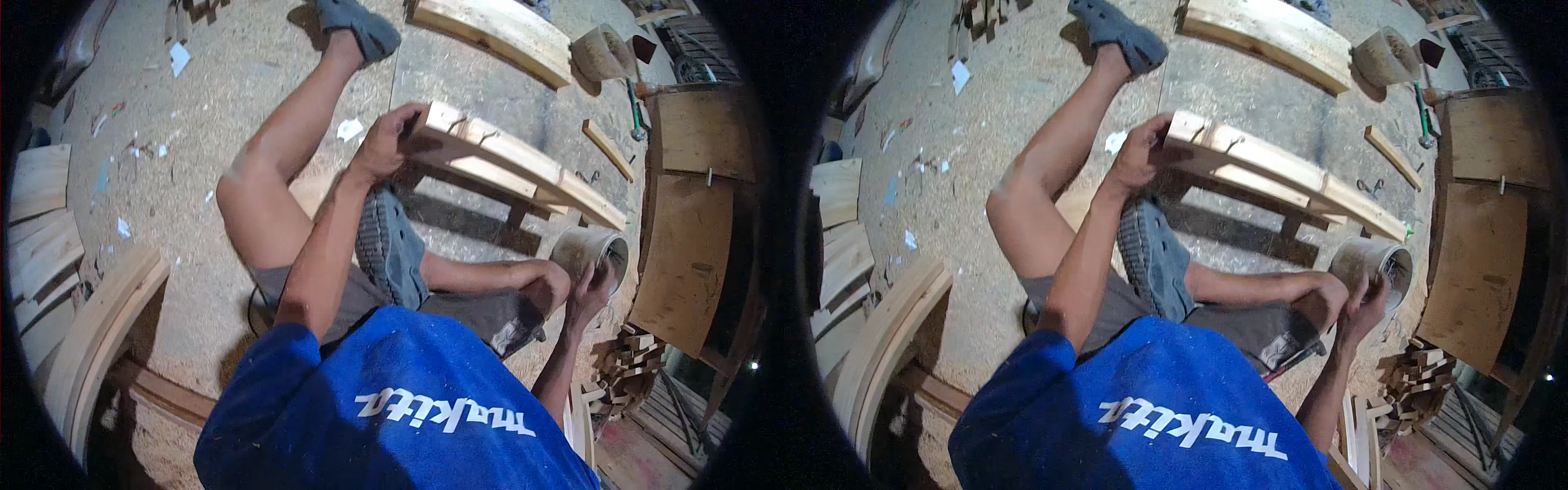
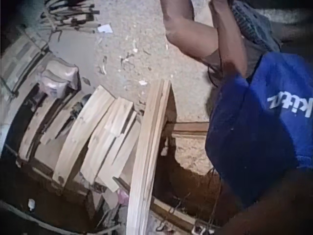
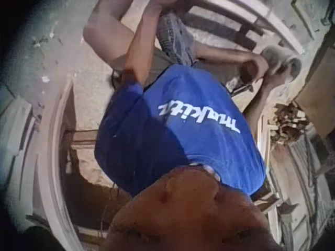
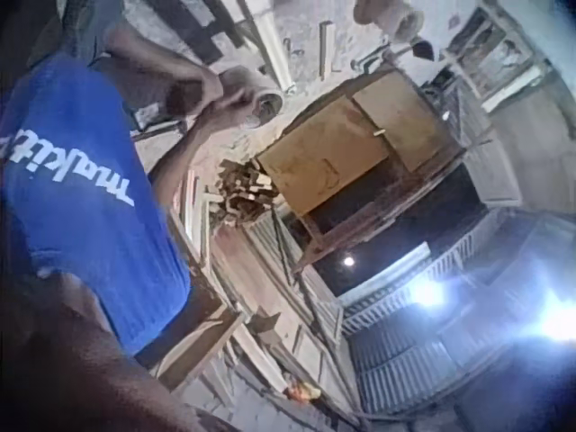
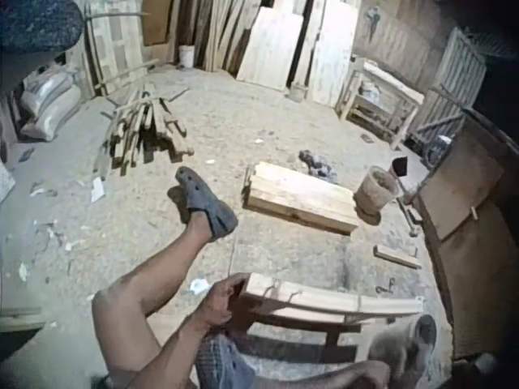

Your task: Assemble wooden components using glue, nails, and a hammer.

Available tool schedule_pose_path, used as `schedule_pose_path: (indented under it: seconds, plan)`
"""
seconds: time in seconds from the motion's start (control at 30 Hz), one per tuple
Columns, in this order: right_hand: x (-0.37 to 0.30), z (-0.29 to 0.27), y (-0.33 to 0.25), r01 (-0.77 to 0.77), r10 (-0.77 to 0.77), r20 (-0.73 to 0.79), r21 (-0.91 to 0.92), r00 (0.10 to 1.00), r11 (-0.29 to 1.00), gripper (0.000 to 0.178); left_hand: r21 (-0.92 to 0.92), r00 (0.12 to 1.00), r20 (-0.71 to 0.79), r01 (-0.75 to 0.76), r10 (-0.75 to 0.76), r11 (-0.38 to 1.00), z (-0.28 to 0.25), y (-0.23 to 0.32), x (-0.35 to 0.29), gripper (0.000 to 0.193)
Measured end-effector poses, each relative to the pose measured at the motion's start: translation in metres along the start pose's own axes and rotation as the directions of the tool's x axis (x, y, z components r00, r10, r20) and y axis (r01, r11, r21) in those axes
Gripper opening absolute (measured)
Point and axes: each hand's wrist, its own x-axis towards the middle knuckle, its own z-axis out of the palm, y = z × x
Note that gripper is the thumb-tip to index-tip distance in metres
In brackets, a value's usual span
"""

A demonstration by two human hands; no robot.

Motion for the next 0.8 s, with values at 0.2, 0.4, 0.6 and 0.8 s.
schedule_pose_path:
  seconds: [0.2, 0.4, 0.6, 0.8]
  plan:
    - [-0.243, -0.055, 0.252, -0.421, 0.704, 0.248, -0.655, 0.665, 0.628, 0.071, 0.055, 0.999, 0.021, -0.048, 0.047, 0.997, -0.004, -0.01, 0.002, 0.052]
    - [-0.336, -0.034, 0.253, -0.596, 0.75, 0.317, -0.461, 0.581, 0.657, 0.059, 0.002, 0.992, 0.039, -0.116, 0.116, 0.993, -0.007, -0.017, 0.004, 0.056]
    - [-0.302, -0.047, 0.212, -0.507, 0.651, 0.155, -0.504, 0.743, 0.699, 0.073, -0.056, 0.995, 0.042, -0.082, 0.085, 0.995, -0.002, -0.011, 0.004, 0.049]
    - [-0.242, -0.088, 0.167, -0.563, 0.562, -0.086, -0.263, 0.822, 0.783, 0.069, -0.125, 0.999, 0.009, -0.05, 0.052, 0.991, -0.006, -0.012, 0.003, 0.046]
